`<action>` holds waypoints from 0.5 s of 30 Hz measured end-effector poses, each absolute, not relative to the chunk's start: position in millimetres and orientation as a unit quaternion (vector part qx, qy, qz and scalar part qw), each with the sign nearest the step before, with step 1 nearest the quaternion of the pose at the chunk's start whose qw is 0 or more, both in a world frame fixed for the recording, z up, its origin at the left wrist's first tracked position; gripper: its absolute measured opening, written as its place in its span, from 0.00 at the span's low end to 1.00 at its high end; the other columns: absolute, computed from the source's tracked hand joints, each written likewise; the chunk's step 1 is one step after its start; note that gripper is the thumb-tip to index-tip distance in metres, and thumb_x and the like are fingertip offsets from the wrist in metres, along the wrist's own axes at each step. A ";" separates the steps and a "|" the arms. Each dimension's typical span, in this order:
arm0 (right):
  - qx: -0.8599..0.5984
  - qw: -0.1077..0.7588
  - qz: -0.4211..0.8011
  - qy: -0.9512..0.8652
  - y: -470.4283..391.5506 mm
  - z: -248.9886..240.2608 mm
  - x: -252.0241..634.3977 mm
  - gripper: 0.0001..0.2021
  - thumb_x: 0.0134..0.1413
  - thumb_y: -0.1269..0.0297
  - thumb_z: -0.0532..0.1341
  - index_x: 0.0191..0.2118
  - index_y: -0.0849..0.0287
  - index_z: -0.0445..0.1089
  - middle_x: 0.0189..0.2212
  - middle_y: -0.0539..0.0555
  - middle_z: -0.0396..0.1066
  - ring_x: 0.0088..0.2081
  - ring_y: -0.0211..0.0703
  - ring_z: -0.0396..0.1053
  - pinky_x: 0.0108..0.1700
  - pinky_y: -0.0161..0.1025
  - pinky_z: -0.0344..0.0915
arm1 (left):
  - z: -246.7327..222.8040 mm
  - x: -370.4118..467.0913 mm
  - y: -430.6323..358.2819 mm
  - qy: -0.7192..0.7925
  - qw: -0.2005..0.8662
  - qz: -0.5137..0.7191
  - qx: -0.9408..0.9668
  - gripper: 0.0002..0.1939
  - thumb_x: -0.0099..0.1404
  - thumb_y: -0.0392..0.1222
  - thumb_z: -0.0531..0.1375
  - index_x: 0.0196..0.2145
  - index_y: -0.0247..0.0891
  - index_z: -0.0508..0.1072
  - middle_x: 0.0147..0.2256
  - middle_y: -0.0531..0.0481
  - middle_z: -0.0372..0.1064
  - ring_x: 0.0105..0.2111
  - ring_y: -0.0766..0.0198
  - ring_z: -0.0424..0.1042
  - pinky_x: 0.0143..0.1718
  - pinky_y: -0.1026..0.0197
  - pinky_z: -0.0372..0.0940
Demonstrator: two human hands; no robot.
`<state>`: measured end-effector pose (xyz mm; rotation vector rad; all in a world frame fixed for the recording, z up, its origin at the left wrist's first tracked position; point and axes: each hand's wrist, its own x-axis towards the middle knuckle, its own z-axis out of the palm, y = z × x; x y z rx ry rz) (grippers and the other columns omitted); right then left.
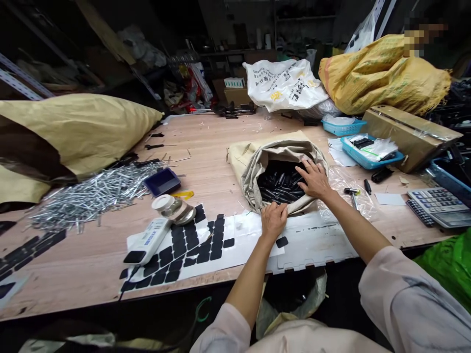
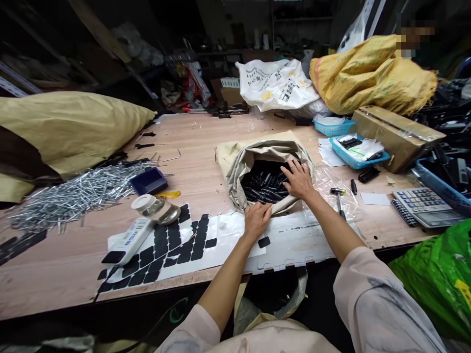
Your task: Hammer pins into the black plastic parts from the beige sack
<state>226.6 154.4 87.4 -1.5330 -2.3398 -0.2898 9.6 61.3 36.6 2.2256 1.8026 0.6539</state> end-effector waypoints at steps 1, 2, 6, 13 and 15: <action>-0.534 0.186 -0.101 -0.819 141.8 87.5 227.2 0.32 0.61 0.59 0.64 0.69 0.60 0.64 0.73 0.66 0.52 0.71 0.66 0.50 0.67 0.59 0.50 | 34.0 9.1 59.0 0.604 0.101 0.233 0.755 0.15 0.73 0.42 0.58 0.52 0.50 0.81 0.37 0.48 0.71 0.42 0.55 0.70 0.49 0.53 0.59; -0.527 0.204 -0.099 -0.819 128.0 84.8 228.8 0.31 0.63 0.59 0.63 0.69 0.61 0.64 0.72 0.66 0.54 0.71 0.64 0.52 0.67 0.58 0.51 | 31.4 8.3 55.9 0.598 0.100 0.244 0.757 0.15 0.72 0.42 0.59 0.52 0.48 0.81 0.37 0.47 0.72 0.42 0.55 0.69 0.49 0.53 0.59; -0.518 0.193 -0.054 -0.832 80.5 50.6 245.1 0.23 0.65 0.60 0.62 0.63 0.56 0.71 0.68 0.63 0.63 0.68 0.62 0.59 0.67 0.58 0.55 | 25.3 4.5 43.8 0.581 0.107 0.270 0.760 0.13 0.71 0.39 0.60 0.47 0.41 0.84 0.34 0.46 0.73 0.40 0.56 0.69 0.50 0.53 0.61; -0.530 0.276 0.003 -0.802 57.4 46.0 262.5 0.23 0.62 0.61 0.63 0.62 0.59 0.71 0.66 0.66 0.65 0.65 0.60 0.65 0.64 0.58 0.63 | 51.5 3.4 48.9 0.588 0.135 0.215 0.768 0.15 0.73 0.47 0.59 0.38 0.41 0.84 0.32 0.47 0.74 0.37 0.57 0.71 0.49 0.54 0.62; -0.529 0.342 -0.011 -0.777 44.6 60.2 270.6 0.22 0.64 0.61 0.61 0.61 0.58 0.72 0.64 0.65 0.67 0.64 0.58 0.66 0.64 0.56 0.64 | 62.5 7.2 55.3 0.608 0.130 0.218 0.753 0.15 0.74 0.47 0.57 0.45 0.42 0.83 0.35 0.47 0.76 0.37 0.57 0.72 0.45 0.55 0.64</action>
